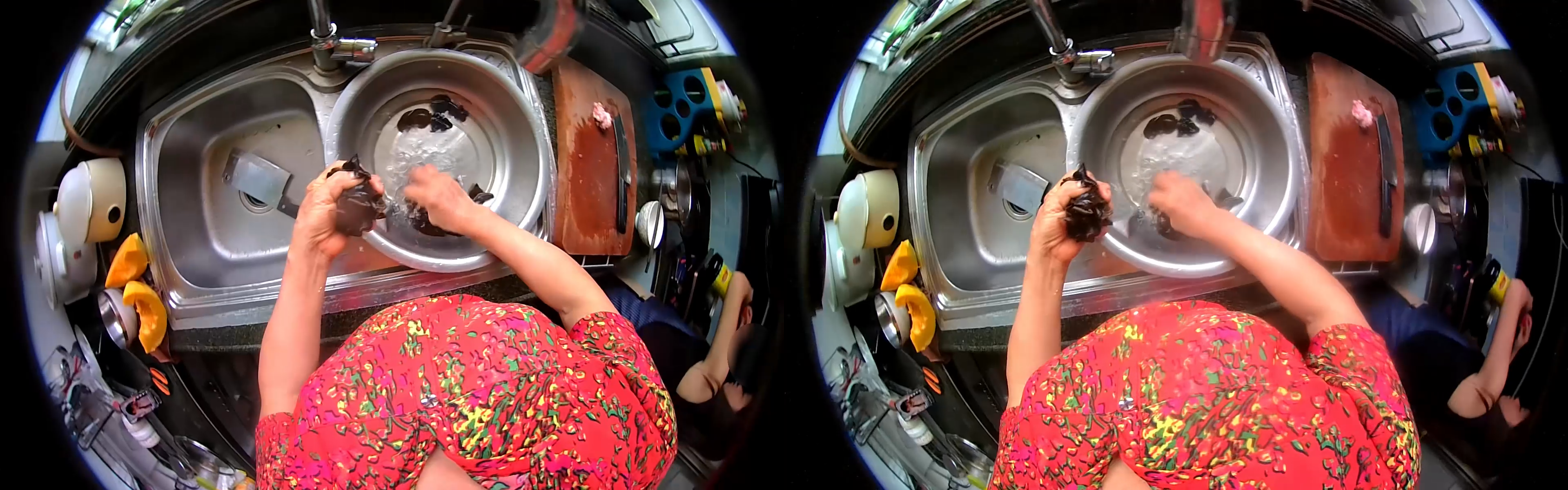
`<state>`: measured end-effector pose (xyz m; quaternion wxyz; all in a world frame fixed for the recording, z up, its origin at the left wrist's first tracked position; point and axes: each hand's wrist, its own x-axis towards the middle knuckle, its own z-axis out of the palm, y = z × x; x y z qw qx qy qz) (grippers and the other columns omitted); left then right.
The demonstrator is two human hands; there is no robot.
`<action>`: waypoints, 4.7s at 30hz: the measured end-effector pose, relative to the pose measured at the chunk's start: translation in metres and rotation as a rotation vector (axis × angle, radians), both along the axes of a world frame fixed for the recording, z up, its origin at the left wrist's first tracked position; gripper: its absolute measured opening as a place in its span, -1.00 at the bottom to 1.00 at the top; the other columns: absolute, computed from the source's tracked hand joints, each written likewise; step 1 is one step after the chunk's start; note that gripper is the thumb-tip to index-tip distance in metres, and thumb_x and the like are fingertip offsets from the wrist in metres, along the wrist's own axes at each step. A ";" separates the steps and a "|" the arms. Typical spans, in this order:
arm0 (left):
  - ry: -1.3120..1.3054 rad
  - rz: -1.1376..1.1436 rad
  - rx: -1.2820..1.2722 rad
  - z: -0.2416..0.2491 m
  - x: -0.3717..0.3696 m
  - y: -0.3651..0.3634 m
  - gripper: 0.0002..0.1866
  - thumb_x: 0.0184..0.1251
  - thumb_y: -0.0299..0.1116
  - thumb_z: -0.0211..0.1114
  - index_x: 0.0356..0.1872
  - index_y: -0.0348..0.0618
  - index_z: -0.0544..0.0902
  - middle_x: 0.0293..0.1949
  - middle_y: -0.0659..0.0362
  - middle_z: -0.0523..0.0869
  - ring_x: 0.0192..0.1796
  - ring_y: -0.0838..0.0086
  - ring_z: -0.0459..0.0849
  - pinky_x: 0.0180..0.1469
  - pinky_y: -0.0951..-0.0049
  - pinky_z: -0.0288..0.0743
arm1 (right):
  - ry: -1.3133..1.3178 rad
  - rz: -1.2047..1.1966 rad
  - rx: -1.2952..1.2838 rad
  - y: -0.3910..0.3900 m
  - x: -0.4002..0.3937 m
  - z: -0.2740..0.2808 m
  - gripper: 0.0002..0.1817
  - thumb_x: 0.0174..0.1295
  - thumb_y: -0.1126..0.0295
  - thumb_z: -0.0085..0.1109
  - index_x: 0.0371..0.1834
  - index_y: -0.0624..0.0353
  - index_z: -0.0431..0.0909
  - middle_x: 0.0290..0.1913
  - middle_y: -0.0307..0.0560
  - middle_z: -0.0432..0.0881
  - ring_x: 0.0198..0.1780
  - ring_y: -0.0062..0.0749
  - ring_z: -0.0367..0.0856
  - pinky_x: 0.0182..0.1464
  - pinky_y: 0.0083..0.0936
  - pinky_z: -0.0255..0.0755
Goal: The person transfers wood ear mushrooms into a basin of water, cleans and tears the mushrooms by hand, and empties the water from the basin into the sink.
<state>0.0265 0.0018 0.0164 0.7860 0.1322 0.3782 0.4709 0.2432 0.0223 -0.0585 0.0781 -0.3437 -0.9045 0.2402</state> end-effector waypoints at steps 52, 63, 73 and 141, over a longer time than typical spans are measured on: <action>0.010 -0.039 -0.138 -0.019 0.057 0.007 -0.67 0.31 -0.11 0.02 -0.08 -0.11 0.48 -0.16 0.24 0.57 -0.09 0.52 0.53 -0.02 0.50 0.41 | 0.610 -0.497 -0.192 -0.018 -0.048 0.054 -0.45 -0.03 0.35 -0.11 0.12 0.31 0.25 0.06 0.11 0.40 0.16 -0.15 0.30 0.21 -0.16 -0.04; -0.177 -0.104 0.029 -0.024 0.059 0.017 -0.55 0.35 -0.19 -0.04 0.19 -0.18 0.24 0.15 0.14 0.36 0.17 0.40 0.35 0.19 0.38 0.25 | 0.639 -0.641 -0.099 -0.006 -0.052 0.067 -0.29 0.13 -0.07 -0.13 0.10 0.42 0.23 0.15 0.23 0.28 0.31 0.00 0.04 0.20 -0.04 -0.15; -0.183 -0.020 0.044 -0.061 0.047 0.014 -0.62 0.21 -0.37 0.14 0.05 -0.23 0.36 -0.09 0.16 0.54 -0.07 0.45 0.53 0.02 0.46 0.45 | 0.413 -0.736 0.135 0.000 -0.059 0.073 -0.29 -0.01 0.06 0.10 0.16 0.28 0.22 0.18 0.22 0.24 0.26 0.09 0.10 0.23 -0.14 -0.01; -0.183 0.015 -0.314 0.001 0.063 0.008 -0.67 -0.17 -0.39 0.29 -0.27 -0.21 0.54 -0.38 0.06 0.60 -0.37 0.21 0.59 -0.47 0.30 0.58 | -0.318 -0.637 0.080 -0.028 0.017 -0.009 -0.76 -0.08 0.30 0.09 -0.48 0.30 0.49 -0.38 0.21 0.51 -0.43 -0.09 0.56 -0.39 -0.22 0.47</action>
